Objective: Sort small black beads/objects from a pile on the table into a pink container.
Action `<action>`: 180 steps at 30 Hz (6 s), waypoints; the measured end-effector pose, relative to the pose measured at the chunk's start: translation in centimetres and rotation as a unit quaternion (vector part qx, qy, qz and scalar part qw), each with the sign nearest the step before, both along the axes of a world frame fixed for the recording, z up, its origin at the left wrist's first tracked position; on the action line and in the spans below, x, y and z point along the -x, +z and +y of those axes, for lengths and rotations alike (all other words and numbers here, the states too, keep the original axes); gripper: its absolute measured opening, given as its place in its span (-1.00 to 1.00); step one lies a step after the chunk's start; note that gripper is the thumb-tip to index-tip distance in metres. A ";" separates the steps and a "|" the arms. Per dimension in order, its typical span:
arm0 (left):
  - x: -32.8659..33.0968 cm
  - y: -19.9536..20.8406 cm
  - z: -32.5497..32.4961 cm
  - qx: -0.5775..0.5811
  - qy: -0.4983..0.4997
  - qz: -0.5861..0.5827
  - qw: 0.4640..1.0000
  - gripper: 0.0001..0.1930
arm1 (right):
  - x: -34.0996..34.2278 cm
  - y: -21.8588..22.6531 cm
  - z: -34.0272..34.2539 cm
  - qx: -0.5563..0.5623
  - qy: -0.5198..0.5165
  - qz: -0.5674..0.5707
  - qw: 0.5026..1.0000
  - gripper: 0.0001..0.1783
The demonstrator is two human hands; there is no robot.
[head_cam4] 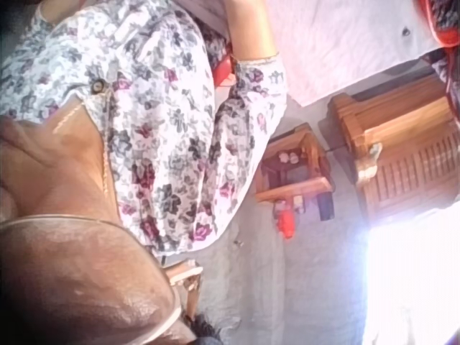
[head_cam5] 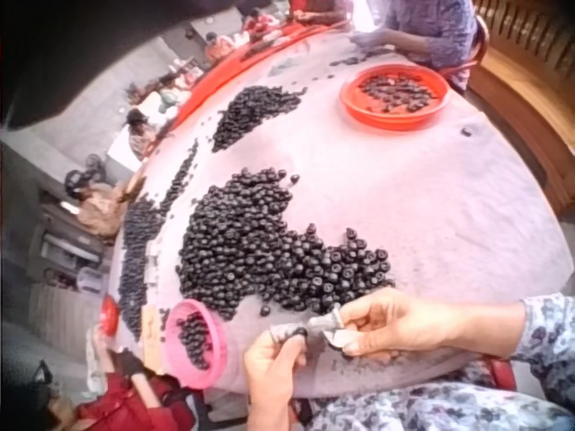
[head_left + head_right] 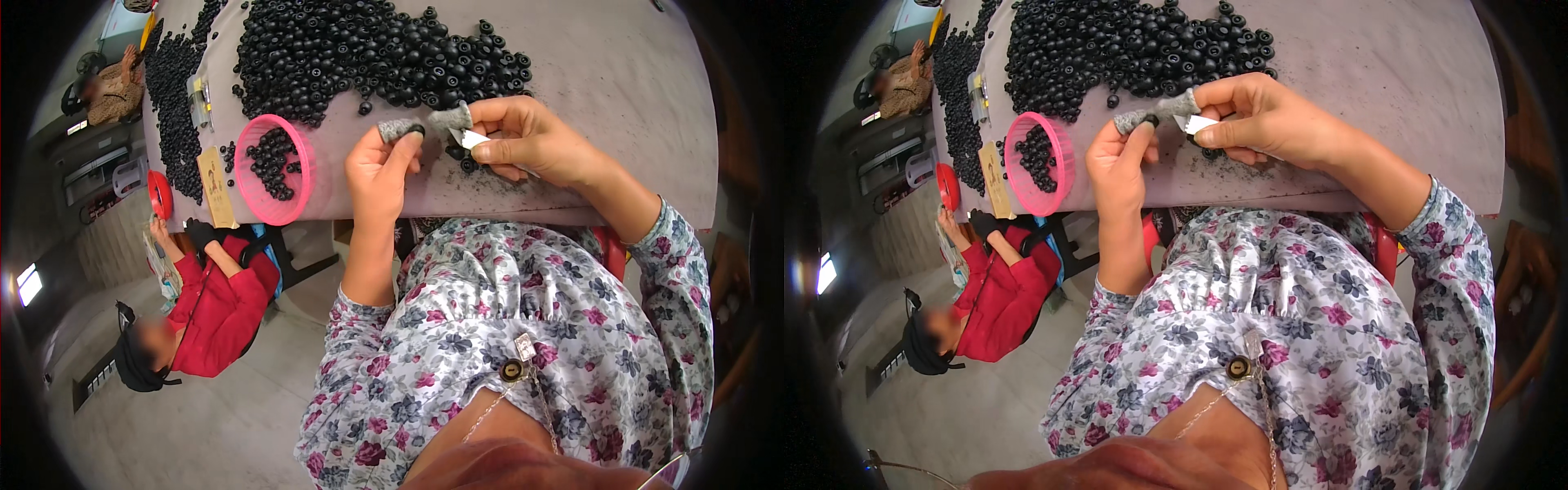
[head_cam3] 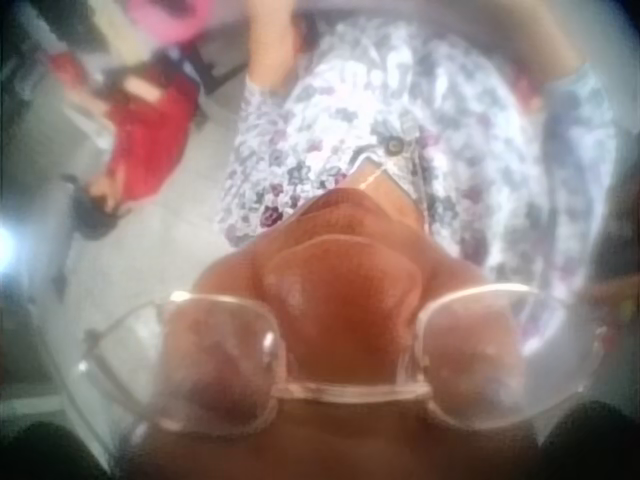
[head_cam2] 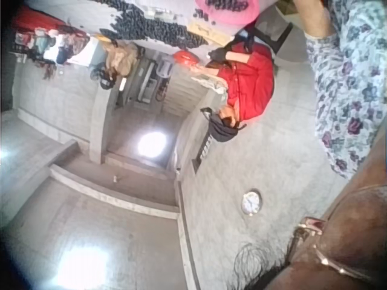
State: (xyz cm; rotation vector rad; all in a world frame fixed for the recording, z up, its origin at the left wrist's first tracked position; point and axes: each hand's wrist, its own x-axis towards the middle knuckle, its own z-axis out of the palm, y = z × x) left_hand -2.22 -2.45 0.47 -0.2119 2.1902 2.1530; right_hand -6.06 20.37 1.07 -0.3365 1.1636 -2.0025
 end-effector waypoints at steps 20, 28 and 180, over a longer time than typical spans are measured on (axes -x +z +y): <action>-0.4 -0.3 1.3 -0.418 -0.139 -0.179 0.880 -0.73 | -0.1 -0.1 0.1 0.049 0.052 -0.001 0.997 -0.44; -0.5 -0.6 1.3 -0.441 -0.142 -0.187 0.866 -0.75 | -0.1 0.0 0.1 0.046 0.044 0.014 0.998 -0.53; 0.0 0.0 1.1 -0.370 -0.164 -0.152 0.902 -0.75 | 0.1 0.3 0.2 0.023 0.050 0.016 0.998 -0.51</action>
